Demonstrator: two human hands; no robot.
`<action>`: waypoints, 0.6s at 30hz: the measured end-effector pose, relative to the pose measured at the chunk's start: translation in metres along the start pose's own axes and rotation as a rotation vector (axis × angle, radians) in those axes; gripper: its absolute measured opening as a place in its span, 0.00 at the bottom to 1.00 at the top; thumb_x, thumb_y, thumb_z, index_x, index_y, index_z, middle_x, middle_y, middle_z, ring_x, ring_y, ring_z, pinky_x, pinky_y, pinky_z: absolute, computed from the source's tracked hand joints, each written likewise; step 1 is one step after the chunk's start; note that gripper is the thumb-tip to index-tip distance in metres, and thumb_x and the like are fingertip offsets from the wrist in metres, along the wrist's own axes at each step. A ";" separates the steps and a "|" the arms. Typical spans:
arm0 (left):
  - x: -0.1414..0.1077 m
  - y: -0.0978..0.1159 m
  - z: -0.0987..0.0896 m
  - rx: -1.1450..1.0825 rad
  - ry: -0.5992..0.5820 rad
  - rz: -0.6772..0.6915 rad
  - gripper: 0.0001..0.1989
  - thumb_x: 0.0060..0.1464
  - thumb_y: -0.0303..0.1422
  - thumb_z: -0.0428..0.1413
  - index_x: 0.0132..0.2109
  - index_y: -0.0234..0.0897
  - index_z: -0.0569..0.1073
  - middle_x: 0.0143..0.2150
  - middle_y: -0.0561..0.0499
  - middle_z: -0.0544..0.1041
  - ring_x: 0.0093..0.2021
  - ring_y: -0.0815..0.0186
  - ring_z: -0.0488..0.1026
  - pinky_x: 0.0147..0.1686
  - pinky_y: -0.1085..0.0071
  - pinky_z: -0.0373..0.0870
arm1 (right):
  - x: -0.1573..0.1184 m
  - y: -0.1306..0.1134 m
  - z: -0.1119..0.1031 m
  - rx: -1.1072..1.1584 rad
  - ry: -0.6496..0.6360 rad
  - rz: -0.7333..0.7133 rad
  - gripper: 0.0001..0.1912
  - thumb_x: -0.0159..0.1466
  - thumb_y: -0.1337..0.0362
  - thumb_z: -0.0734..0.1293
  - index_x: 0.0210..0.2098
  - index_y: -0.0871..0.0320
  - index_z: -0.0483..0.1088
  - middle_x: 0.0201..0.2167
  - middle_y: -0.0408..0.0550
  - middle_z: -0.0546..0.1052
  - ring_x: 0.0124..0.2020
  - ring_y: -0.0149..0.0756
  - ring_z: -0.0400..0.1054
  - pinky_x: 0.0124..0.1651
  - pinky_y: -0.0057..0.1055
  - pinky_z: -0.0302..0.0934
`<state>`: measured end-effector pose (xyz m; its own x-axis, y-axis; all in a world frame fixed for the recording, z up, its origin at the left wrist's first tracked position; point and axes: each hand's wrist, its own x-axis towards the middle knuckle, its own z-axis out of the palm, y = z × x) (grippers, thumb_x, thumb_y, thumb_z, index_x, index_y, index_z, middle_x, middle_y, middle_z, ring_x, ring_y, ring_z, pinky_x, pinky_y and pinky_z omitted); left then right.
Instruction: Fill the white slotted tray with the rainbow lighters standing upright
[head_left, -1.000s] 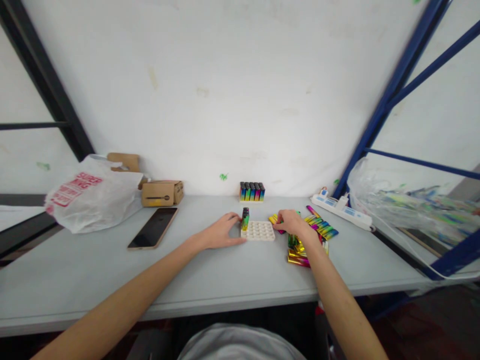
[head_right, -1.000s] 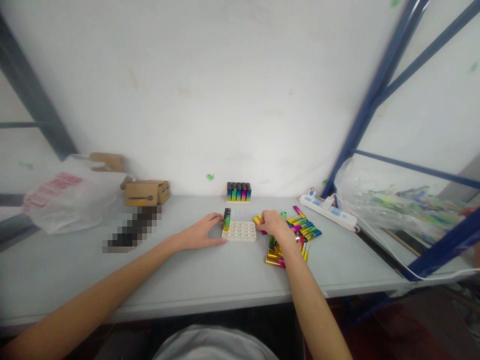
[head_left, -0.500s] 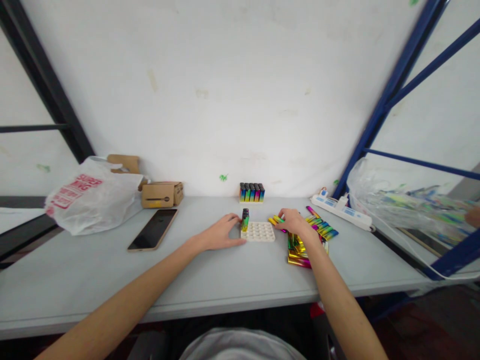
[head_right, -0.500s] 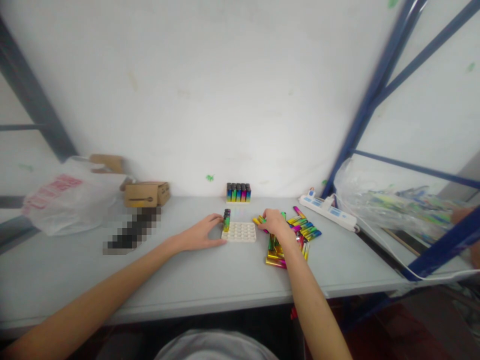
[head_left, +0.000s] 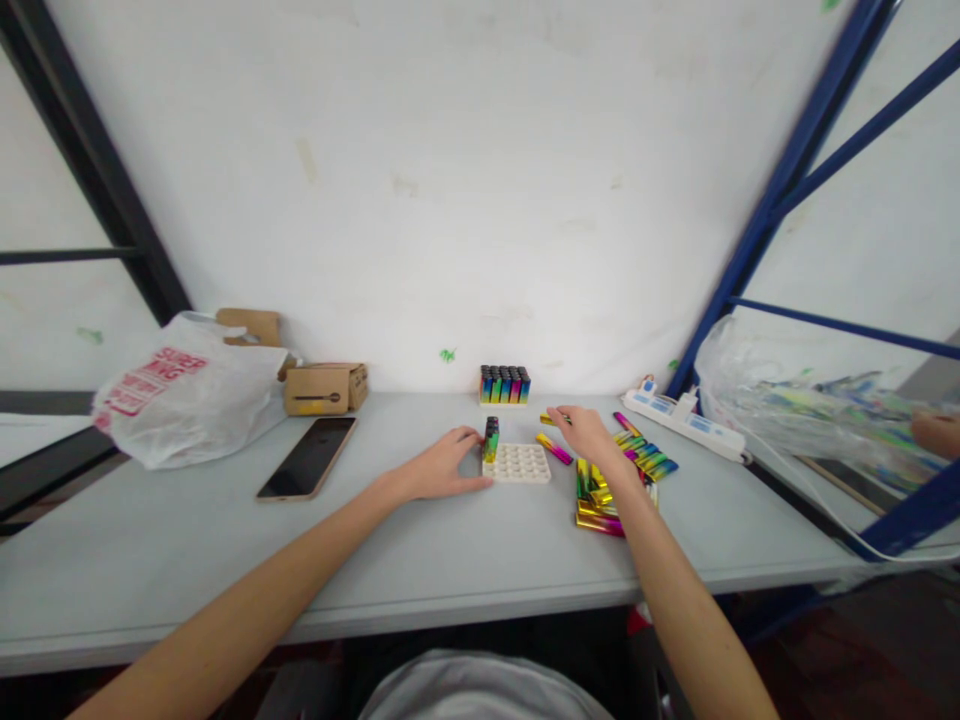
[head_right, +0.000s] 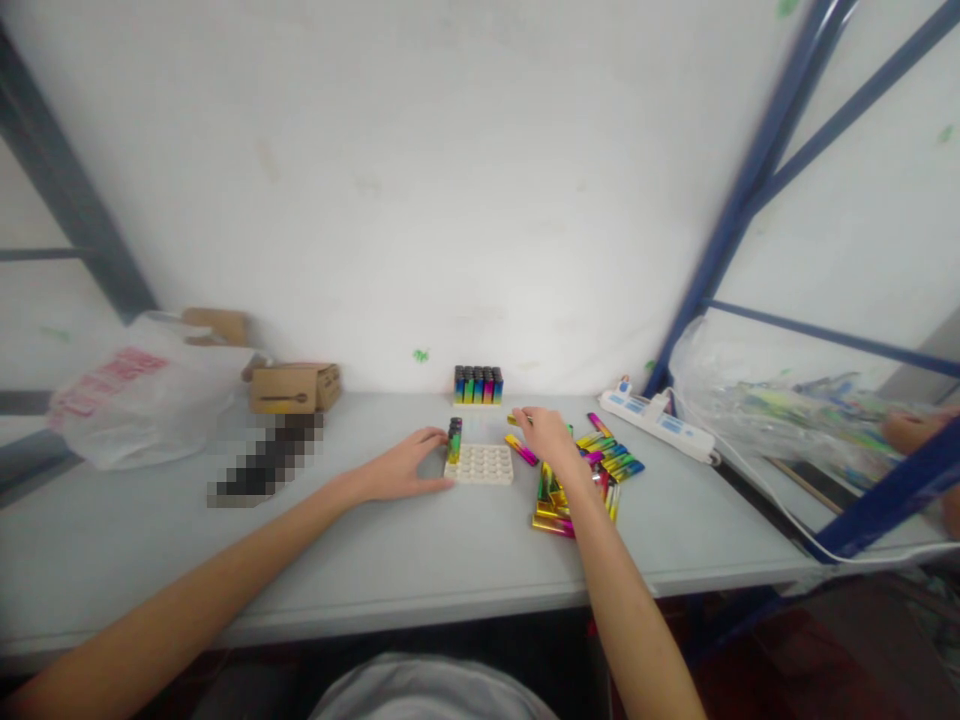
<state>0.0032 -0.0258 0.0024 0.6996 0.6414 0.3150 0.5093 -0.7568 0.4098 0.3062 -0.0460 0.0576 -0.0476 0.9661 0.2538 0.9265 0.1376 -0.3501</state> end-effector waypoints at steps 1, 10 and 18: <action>0.000 0.000 0.000 -0.002 -0.003 0.000 0.34 0.60 0.57 0.62 0.61 0.36 0.72 0.63 0.36 0.73 0.64 0.46 0.72 0.69 0.50 0.67 | 0.000 0.000 0.001 0.037 0.041 -0.004 0.21 0.77 0.55 0.58 0.51 0.59 0.81 0.49 0.58 0.85 0.49 0.47 0.79 0.50 0.33 0.64; 0.000 -0.002 0.001 -0.012 0.011 0.014 0.32 0.60 0.56 0.63 0.60 0.38 0.72 0.62 0.37 0.73 0.64 0.46 0.73 0.68 0.49 0.68 | 0.003 -0.009 0.003 0.390 0.218 -0.018 0.33 0.63 0.32 0.65 0.21 0.55 0.64 0.18 0.40 0.66 0.24 0.34 0.59 0.29 0.31 0.51; 0.001 0.000 0.000 -0.015 0.012 0.020 0.32 0.59 0.55 0.64 0.59 0.36 0.73 0.61 0.36 0.74 0.62 0.46 0.73 0.68 0.50 0.68 | -0.007 -0.025 0.001 0.758 -0.060 -0.087 0.32 0.68 0.31 0.56 0.39 0.54 0.67 0.26 0.42 0.73 0.25 0.33 0.67 0.30 0.28 0.62</action>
<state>0.0038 -0.0249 0.0022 0.7037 0.6274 0.3336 0.4871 -0.7677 0.4163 0.2833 -0.0560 0.0641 -0.1490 0.9522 0.2668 0.4103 0.3050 -0.8594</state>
